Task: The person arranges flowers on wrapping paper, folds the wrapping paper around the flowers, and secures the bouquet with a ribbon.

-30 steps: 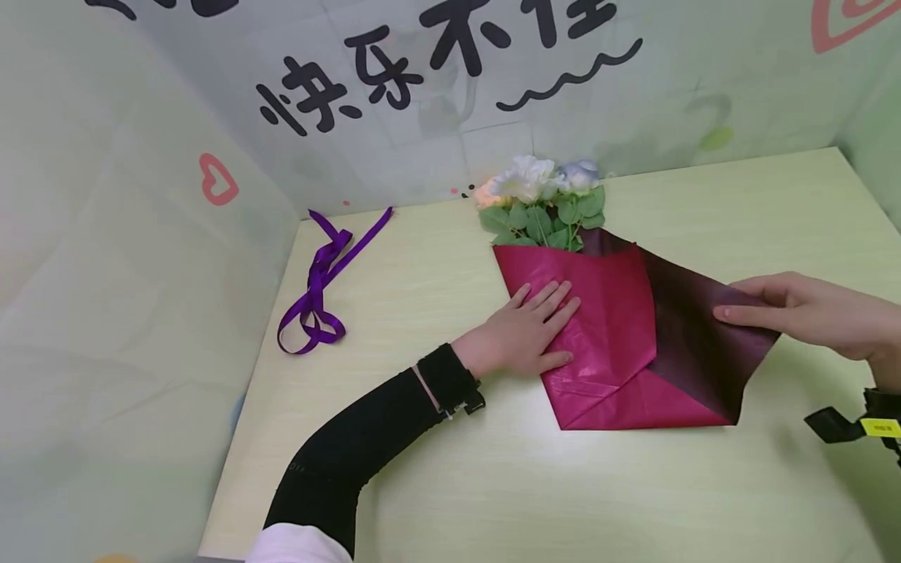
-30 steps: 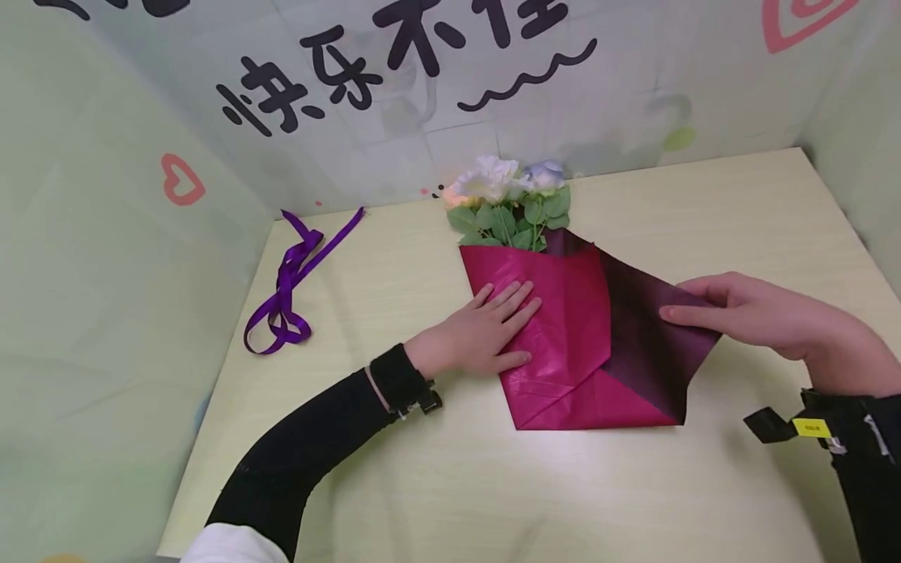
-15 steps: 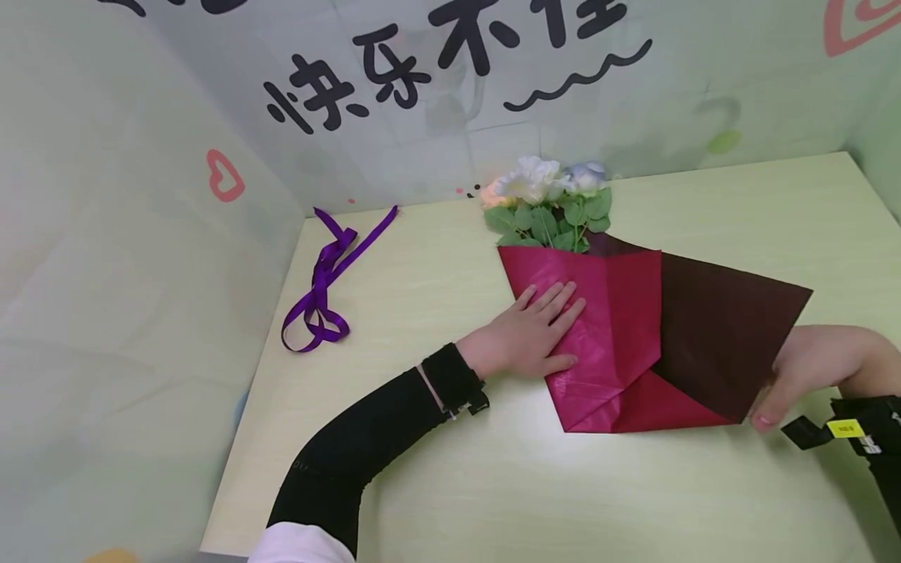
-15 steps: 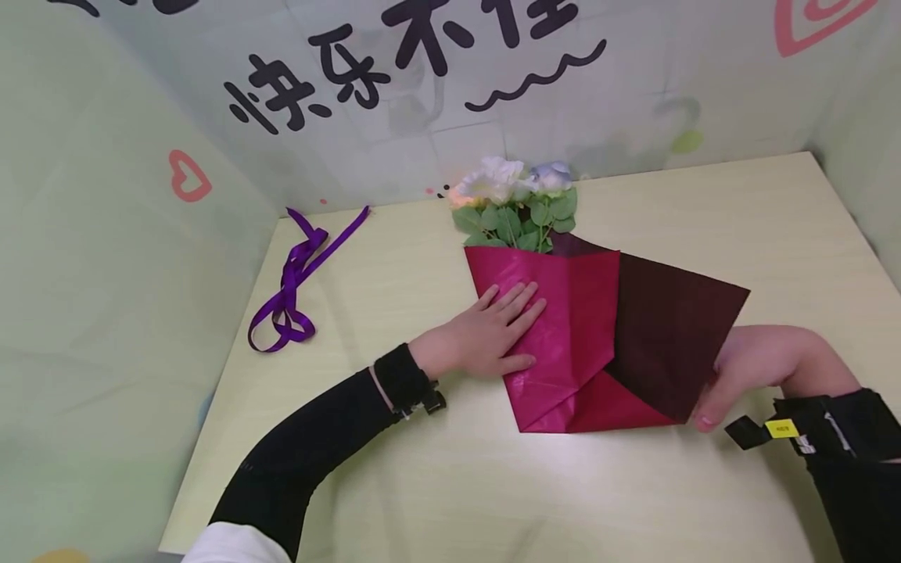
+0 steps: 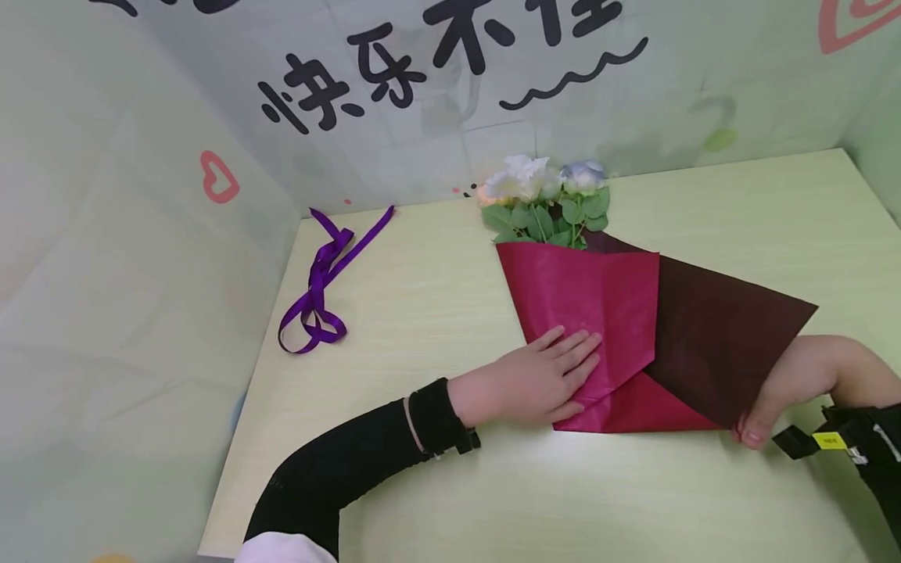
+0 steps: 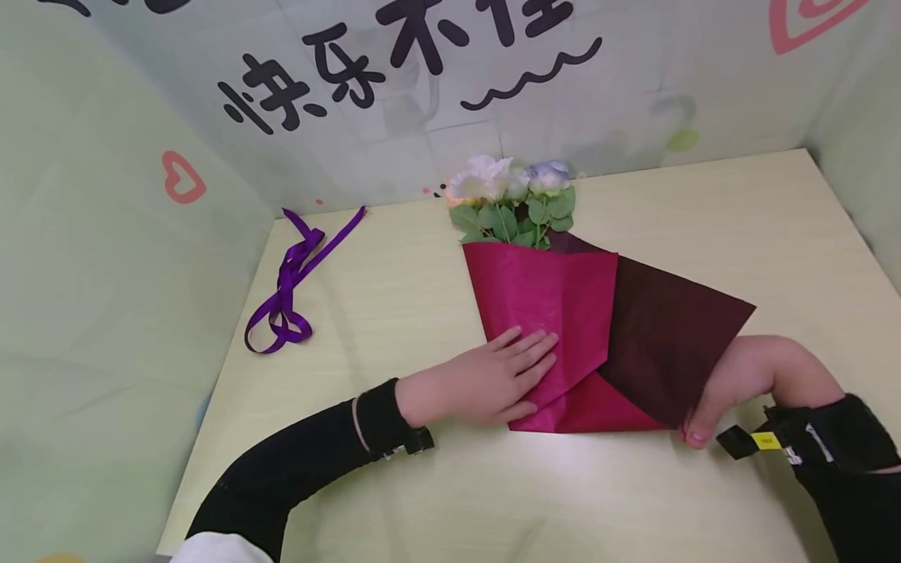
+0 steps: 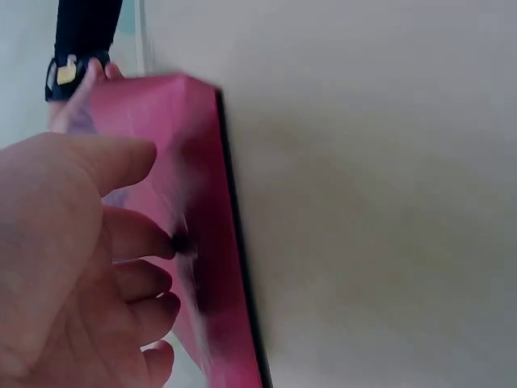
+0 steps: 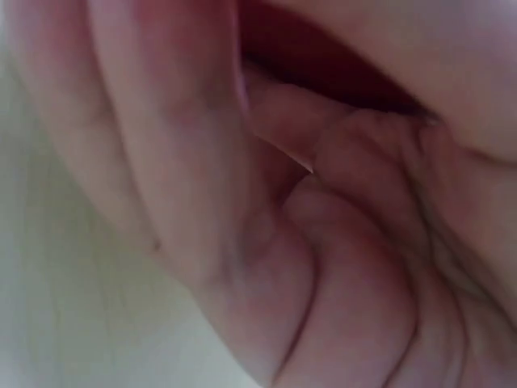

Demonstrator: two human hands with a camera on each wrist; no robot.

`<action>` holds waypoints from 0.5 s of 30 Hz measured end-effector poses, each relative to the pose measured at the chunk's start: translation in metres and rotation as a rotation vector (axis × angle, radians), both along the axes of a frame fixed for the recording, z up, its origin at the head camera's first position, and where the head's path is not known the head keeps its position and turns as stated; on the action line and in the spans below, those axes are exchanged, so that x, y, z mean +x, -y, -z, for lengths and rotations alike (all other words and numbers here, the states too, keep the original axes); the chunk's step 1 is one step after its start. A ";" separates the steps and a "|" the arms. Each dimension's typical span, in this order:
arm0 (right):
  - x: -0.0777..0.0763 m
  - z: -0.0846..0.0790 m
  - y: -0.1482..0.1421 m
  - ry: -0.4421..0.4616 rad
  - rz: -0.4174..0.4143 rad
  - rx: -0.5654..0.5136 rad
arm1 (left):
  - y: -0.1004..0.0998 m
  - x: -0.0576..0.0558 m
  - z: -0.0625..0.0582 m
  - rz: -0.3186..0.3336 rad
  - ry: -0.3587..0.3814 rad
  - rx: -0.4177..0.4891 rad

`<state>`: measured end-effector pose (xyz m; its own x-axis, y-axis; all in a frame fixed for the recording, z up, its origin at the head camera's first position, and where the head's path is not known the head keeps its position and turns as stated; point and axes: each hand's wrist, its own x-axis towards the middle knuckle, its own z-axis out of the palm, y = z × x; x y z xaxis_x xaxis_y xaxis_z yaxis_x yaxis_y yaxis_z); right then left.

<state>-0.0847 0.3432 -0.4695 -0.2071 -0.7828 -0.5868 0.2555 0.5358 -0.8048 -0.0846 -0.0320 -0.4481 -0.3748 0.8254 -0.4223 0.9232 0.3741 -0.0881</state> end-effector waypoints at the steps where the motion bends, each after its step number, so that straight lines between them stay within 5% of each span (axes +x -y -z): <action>1: 0.000 0.001 0.001 0.019 -0.009 -0.012 | 0.001 0.004 -0.001 0.016 0.010 -0.007; 10: 0.005 0.008 0.019 0.104 -0.024 -0.009 | 0.008 0.015 0.000 0.048 0.092 -0.071; 15: 0.005 0.009 0.032 0.128 -0.047 -0.149 | 0.009 0.015 0.003 0.031 0.151 -0.072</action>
<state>-0.0793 0.3114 -0.4789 -0.0996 -0.8702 -0.4826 0.3382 0.4266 -0.8389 -0.0697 -0.0414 -0.4508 -0.2774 0.8014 -0.5299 0.9390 0.3429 0.0270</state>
